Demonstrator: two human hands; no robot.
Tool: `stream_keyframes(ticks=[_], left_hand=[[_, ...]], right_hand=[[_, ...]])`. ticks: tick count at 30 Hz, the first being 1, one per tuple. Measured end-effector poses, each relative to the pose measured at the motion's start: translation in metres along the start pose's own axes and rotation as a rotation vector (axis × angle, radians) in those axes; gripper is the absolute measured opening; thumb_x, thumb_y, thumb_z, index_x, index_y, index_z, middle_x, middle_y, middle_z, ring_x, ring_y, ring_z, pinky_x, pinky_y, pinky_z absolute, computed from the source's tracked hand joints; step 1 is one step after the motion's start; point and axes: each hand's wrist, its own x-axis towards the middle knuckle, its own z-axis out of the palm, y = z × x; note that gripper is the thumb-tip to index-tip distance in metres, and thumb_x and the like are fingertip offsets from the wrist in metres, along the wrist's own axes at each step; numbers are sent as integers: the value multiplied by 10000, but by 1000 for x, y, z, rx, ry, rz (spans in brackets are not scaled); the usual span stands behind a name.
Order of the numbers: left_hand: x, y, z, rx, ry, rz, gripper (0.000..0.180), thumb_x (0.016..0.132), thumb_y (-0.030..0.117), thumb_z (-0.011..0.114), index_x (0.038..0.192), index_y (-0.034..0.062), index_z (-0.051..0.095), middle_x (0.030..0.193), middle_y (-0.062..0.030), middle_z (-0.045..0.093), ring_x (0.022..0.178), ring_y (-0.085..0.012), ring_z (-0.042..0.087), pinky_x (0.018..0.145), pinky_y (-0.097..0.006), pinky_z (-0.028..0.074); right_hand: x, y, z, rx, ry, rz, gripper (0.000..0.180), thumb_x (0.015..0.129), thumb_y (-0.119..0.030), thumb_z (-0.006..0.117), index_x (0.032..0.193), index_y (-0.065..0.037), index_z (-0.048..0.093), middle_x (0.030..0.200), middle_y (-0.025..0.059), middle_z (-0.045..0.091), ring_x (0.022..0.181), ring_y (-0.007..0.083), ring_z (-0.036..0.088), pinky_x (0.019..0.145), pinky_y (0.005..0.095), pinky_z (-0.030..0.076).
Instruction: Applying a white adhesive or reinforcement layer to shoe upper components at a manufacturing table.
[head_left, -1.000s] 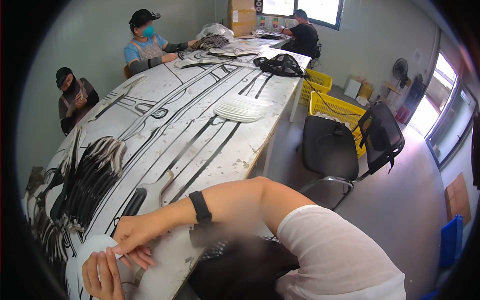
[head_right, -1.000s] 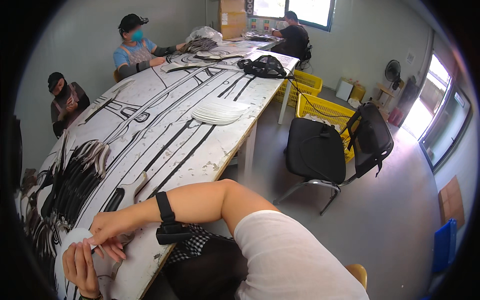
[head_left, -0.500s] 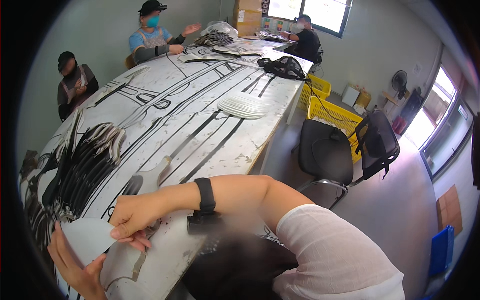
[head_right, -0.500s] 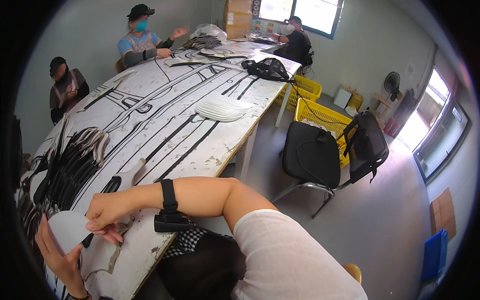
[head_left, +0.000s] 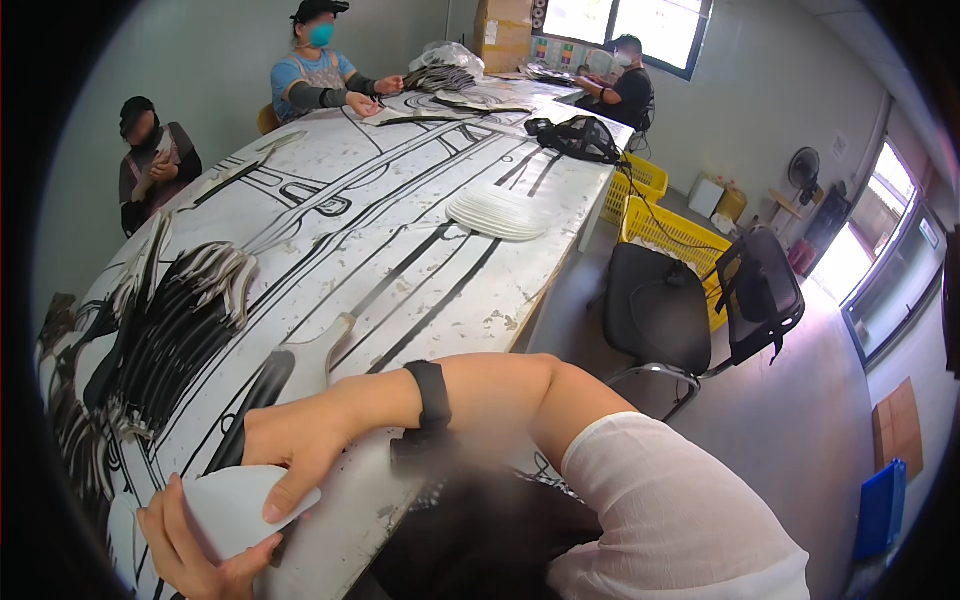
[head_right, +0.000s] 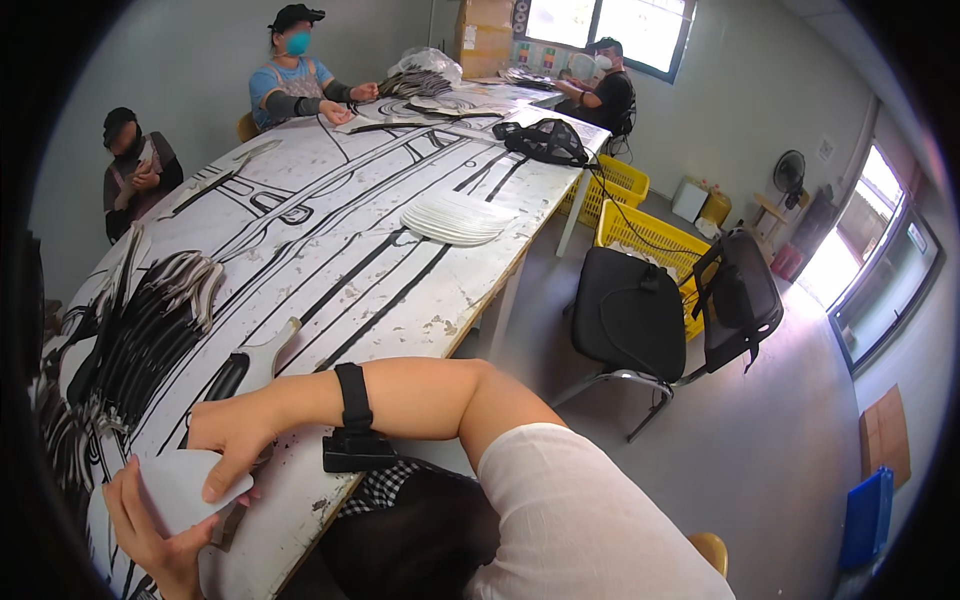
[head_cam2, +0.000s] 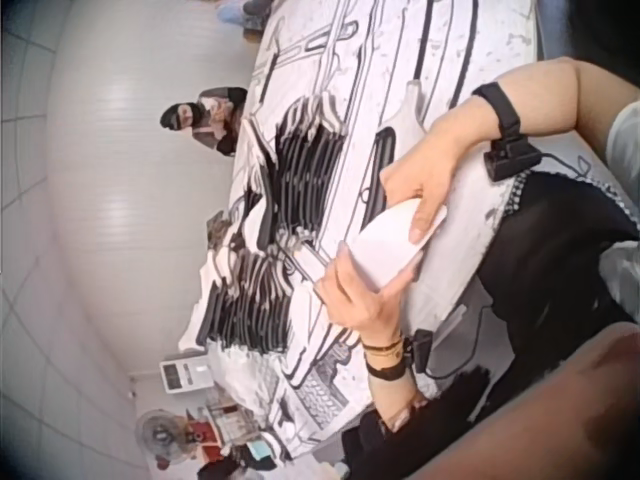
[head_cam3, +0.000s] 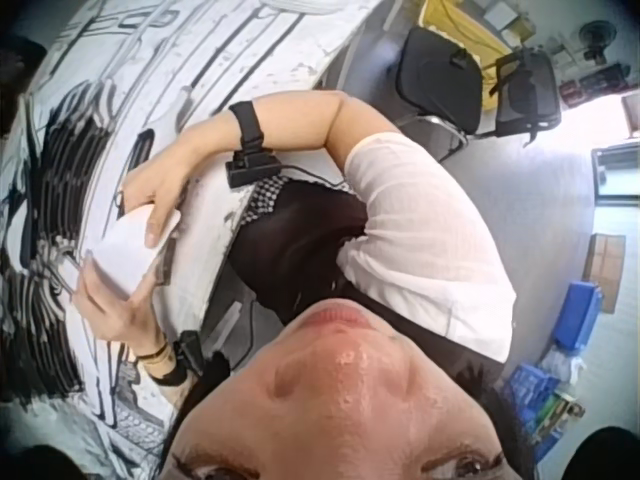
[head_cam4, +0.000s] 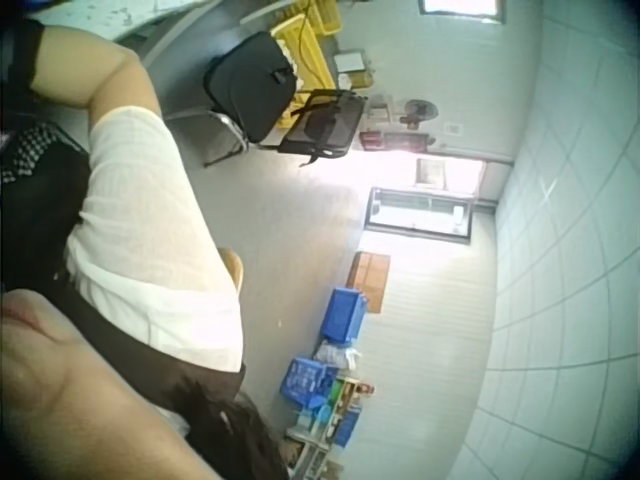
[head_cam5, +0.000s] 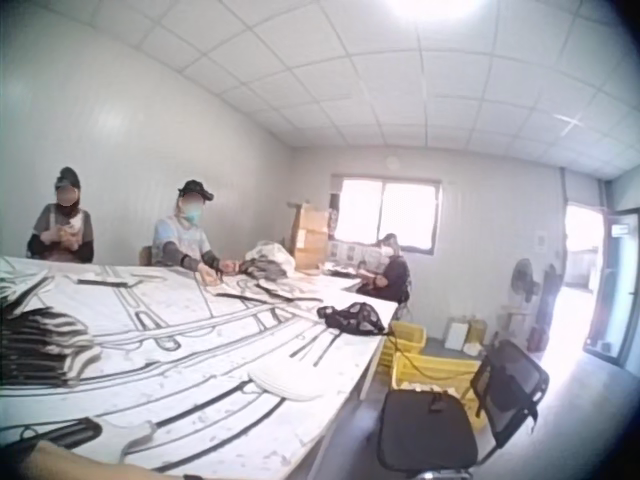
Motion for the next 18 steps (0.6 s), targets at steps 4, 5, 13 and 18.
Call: stream_keyframes(ticks=[4,5,13,18], left_hand=[[3,2,3,-51,47,-46,858,608,336,818,1299,-54,491,1172,-195,547,1030,-368,548,898,-435,447],[2,0,4,-55,45,-44,858,608,336,818,1299,-54,491,1172,-195,547,1030,-368,548,898,-435,447],[-1,0,6,-154,-14,-183,876,571,91,769,1386,5,456,1261,-177,514,1124,-367,515,984,-418,401],[12,16,0,-93,-20,-145,630,764,162,736,1333,10,513,1242,-176,568,1123,-353,549,952,-407,436]], right_hand=[[-5,-18,-9,232,97,150,348,895,-286,632,773,39,657,599,82,651,514,130,642,448,244,474],[-5,-20,-11,244,138,172,321,894,-235,629,808,74,648,635,114,656,533,154,654,471,263,511],[-7,-15,-18,295,187,177,284,888,-175,607,830,102,631,637,142,649,507,169,637,472,287,520],[-10,-11,-21,268,195,172,307,909,-184,579,775,87,632,594,110,633,492,139,617,470,261,492]])
